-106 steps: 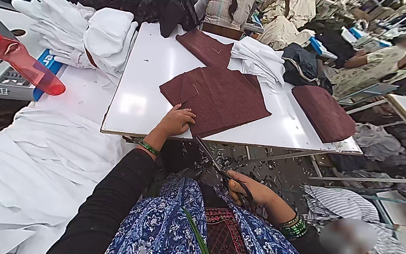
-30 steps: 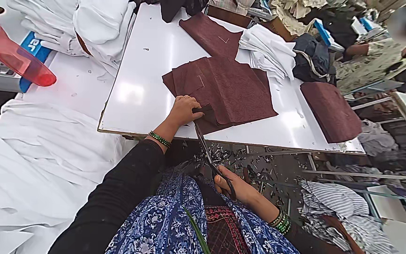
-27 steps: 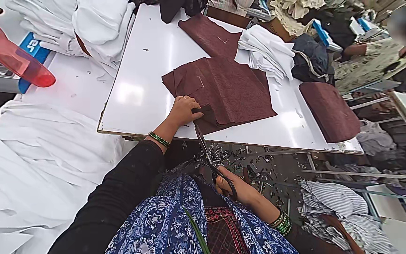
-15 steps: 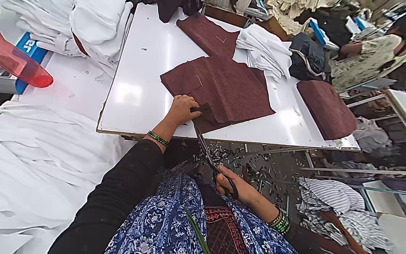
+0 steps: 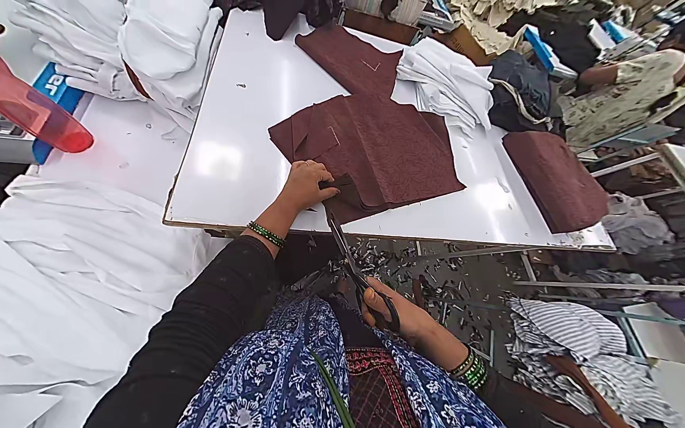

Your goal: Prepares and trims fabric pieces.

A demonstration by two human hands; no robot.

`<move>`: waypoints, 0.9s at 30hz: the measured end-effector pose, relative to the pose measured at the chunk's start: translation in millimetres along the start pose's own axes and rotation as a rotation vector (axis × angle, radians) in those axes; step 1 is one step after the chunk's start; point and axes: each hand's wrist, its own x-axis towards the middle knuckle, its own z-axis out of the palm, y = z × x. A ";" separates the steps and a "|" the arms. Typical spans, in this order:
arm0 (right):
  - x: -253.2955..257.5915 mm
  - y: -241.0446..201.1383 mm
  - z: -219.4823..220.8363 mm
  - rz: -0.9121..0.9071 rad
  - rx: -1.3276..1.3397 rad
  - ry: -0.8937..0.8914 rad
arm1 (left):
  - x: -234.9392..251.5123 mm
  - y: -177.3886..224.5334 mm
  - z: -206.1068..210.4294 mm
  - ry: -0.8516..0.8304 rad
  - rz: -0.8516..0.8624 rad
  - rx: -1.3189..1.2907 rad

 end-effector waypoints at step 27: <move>-15.0 8.2 -18.2 -0.049 -0.143 -0.188 | -1.3 -1.2 0.5 0.019 -0.009 -0.046</move>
